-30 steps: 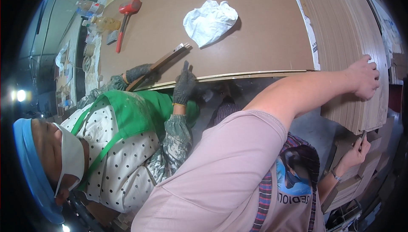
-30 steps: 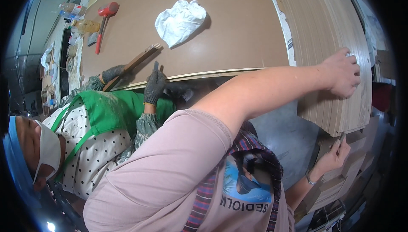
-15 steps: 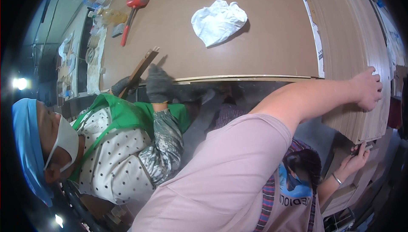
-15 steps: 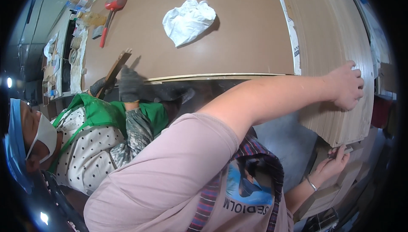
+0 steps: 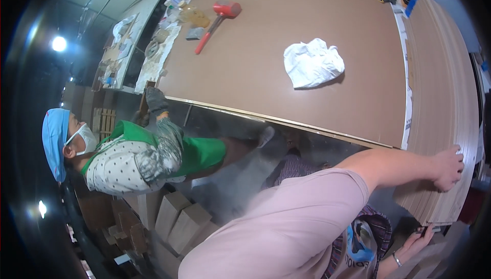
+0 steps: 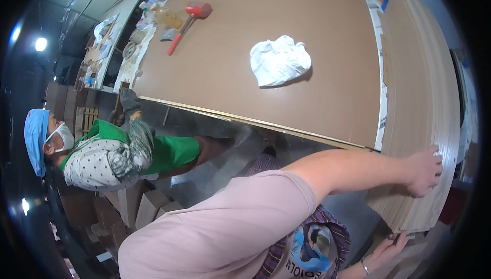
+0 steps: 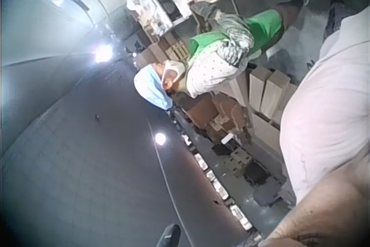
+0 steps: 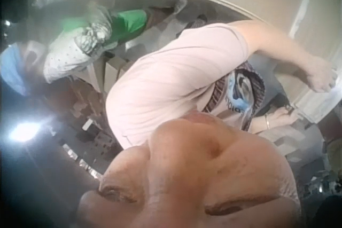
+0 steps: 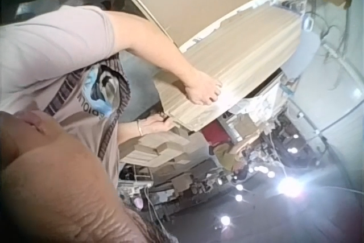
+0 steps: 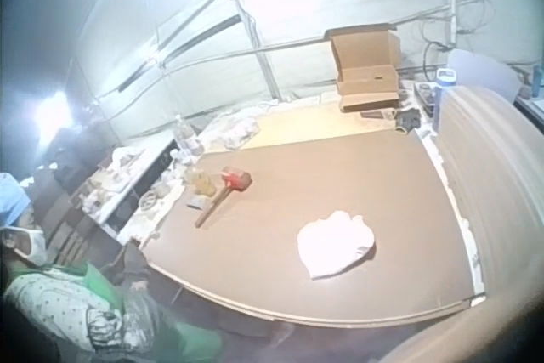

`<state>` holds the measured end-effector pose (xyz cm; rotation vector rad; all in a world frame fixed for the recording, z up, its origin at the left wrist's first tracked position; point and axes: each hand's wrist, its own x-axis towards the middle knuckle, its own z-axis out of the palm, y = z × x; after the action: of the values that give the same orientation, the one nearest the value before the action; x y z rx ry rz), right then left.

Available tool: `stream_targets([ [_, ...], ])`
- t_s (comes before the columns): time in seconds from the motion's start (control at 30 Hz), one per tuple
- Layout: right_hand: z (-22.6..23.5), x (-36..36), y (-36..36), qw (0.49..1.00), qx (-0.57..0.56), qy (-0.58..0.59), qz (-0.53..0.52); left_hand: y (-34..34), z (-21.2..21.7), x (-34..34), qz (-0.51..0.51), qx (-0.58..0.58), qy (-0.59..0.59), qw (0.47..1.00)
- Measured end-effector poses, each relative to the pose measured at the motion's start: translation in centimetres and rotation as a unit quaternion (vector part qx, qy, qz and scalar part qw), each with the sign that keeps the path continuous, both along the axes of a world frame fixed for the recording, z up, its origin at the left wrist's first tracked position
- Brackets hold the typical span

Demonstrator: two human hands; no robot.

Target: The person assembles and finishes a curved wooden furniture component by hammering sections together with a mallet, inserting small wooden dowels, and applying a liquid finish using a cloth.

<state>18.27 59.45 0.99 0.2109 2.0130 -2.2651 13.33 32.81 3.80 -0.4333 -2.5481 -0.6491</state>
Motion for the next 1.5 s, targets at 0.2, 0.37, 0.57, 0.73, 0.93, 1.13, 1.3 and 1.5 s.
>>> stream_targets([
  [0.2,-0.1,0.6,2.5,1.0,0.02,0.016,0.016,2.2,0.1,-0.3,-0.028,0.038,0.028,0.999],
  [0.37,-0.6,2.6,0.8,0.932,0.328,0.141,0.07,1.9,-2.8,-1.1,-0.019,-0.002,0.094,0.995],
  [0.57,2.0,1.1,-2.5,0.991,0.046,0.098,-0.073,-0.8,0.5,-0.2,-0.033,-0.008,0.05,0.998],
  [0.73,2.4,0.2,0.1,0.959,0.172,0.179,-0.138,1.1,1.1,-1.3,-0.033,-0.05,0.074,0.995],
  [0.93,1.8,0.1,0.0,0.941,0.209,0.247,-0.103,0.8,0.3,-1.4,-0.028,-0.058,0.084,0.994],
  [1.13,1.3,1.0,-0.7,0.9,0.273,0.336,-0.052,0.8,0.0,-1.2,-0.027,-0.033,0.093,0.995],
  [1.3,2.5,4.8,-2.6,0.877,0.289,0.38,0.051,0.7,0.1,-0.9,-0.026,-0.049,0.084,0.995],
  [1.5,2.1,4.1,-1.8,0.883,0.306,0.355,-0.009,1.0,-0.1,-1.2,-0.028,-0.027,0.107,0.993],
])
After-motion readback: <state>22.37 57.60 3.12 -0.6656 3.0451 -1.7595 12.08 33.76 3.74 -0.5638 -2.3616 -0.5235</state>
